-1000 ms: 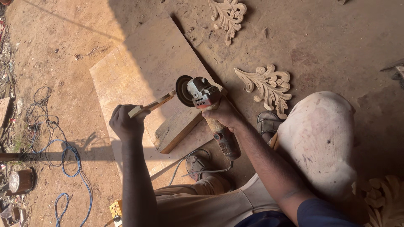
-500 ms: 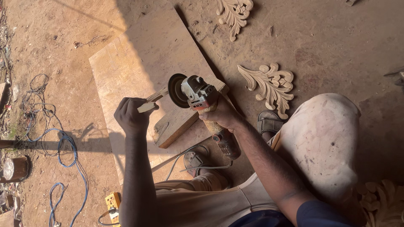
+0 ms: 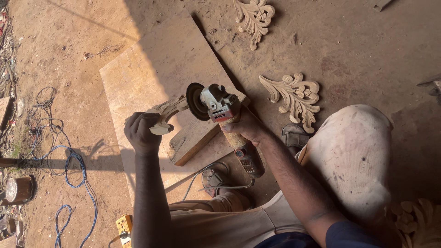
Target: The person uses an angle grinder to smooth and shape a carved wooden ornament. They hold the piece with one hand and guide the tool along the edges and surfaces, occasionally repositioning the wood to access different areas.
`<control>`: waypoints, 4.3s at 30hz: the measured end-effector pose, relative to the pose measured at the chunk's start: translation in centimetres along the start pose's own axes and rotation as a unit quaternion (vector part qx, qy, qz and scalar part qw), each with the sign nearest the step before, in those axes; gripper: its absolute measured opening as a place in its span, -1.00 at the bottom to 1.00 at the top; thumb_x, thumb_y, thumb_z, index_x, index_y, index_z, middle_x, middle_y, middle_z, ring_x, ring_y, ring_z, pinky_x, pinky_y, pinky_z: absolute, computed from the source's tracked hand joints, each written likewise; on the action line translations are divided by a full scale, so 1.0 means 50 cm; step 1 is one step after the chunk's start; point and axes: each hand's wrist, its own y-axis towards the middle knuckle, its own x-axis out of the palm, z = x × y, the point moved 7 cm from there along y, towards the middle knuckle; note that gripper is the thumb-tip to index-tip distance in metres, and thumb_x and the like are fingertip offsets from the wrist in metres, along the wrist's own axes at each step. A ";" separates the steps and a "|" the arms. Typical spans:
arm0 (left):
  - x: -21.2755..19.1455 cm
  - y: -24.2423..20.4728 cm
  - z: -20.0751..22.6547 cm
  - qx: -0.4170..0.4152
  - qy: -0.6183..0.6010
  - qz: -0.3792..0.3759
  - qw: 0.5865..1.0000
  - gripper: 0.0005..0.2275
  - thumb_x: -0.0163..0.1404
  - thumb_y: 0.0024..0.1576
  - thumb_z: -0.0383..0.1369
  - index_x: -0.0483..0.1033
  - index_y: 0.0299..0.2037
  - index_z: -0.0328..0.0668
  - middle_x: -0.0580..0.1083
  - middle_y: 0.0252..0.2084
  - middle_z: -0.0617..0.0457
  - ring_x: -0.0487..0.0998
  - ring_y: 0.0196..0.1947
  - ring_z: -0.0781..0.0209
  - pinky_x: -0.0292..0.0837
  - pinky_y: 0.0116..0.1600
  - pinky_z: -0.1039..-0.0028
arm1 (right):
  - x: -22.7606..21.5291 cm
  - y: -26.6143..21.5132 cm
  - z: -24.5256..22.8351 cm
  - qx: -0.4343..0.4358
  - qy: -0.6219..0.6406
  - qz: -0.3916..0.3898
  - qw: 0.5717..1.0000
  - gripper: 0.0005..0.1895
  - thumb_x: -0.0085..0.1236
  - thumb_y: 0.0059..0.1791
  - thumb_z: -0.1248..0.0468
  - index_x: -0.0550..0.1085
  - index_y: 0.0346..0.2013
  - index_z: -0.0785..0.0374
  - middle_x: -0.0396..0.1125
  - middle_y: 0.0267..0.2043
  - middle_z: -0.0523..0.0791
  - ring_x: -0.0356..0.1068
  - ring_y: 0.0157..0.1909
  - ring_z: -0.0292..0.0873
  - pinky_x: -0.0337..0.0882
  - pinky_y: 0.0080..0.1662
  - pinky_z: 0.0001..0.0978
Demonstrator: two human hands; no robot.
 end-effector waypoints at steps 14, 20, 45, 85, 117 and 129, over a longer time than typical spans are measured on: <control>0.048 -0.010 0.009 -0.021 0.121 -0.087 0.989 -0.54 0.19 0.14 0.13 0.36 -0.50 0.00 0.46 -0.54 0.19 0.52 -0.49 0.31 0.36 -0.43 0.47 | 0.005 -0.004 -0.018 -0.069 -0.240 0.088 0.964 -0.25 0.39 -0.28 0.34 0.29 0.16 0.36 0.40 0.05 -0.03 0.44 0.11 -0.17 0.51 0.12 -0.20; 0.041 -0.013 0.013 -0.001 0.086 -0.059 0.995 -0.58 0.20 0.19 0.07 0.37 -0.46 -0.01 0.50 -0.48 0.20 0.55 -0.44 0.27 0.40 -0.39 0.46 | -0.001 0.007 0.002 -0.081 -0.226 0.072 0.968 -0.29 0.41 -0.26 0.30 0.33 0.13 0.37 0.39 0.00 -0.05 0.42 0.03 -0.20 0.52 0.04 -0.23; 0.084 0.039 0.090 -0.069 0.105 -0.245 0.961 -0.71 0.26 0.08 -0.15 0.44 -0.33 -0.12 0.49 -0.36 0.14 0.51 -0.38 0.16 0.38 -0.36 0.33 | -0.011 -0.014 -0.022 0.041 -0.450 0.207 0.868 -0.17 0.46 -0.29 0.15 0.20 0.11 0.35 0.43 -0.03 0.08 0.52 -0.02 0.05 0.53 -0.02 -0.13; 0.129 0.002 0.083 0.013 0.107 -0.257 0.960 -0.71 0.25 0.20 -0.13 0.42 -0.27 -0.10 0.49 -0.28 0.15 0.52 -0.36 0.23 0.40 -0.39 0.41 | 0.006 -0.001 0.019 0.079 -0.457 0.170 0.870 -0.19 0.44 -0.26 0.17 0.15 0.09 0.35 0.42 -0.10 0.11 0.52 -0.06 0.14 0.56 -0.02 -0.06; 0.073 -0.208 -0.209 -0.550 -0.405 0.079 0.726 -0.71 -0.10 0.38 -0.21 0.43 -0.27 -0.29 0.53 -0.33 -0.09 0.64 -0.20 0.04 0.59 0.03 0.16 | -0.142 -0.015 -0.004 -0.030 -0.020 0.146 0.989 -0.45 0.41 -0.22 0.29 0.45 0.03 0.22 0.40 -0.10 -0.14 0.45 -0.12 -0.24 0.57 -0.10 -0.29; -0.047 -0.249 -0.293 -0.481 -0.454 0.291 0.692 -0.92 -0.09 0.17 -0.42 0.26 -0.27 -0.21 0.39 -0.51 0.00 0.52 -0.52 0.16 0.63 -0.27 0.26 | -0.077 -0.012 -0.035 -0.026 -0.060 0.109 0.992 -0.42 0.39 -0.24 0.26 0.47 0.07 0.24 0.46 -0.05 -0.13 0.46 -0.05 -0.24 0.54 0.00 -0.27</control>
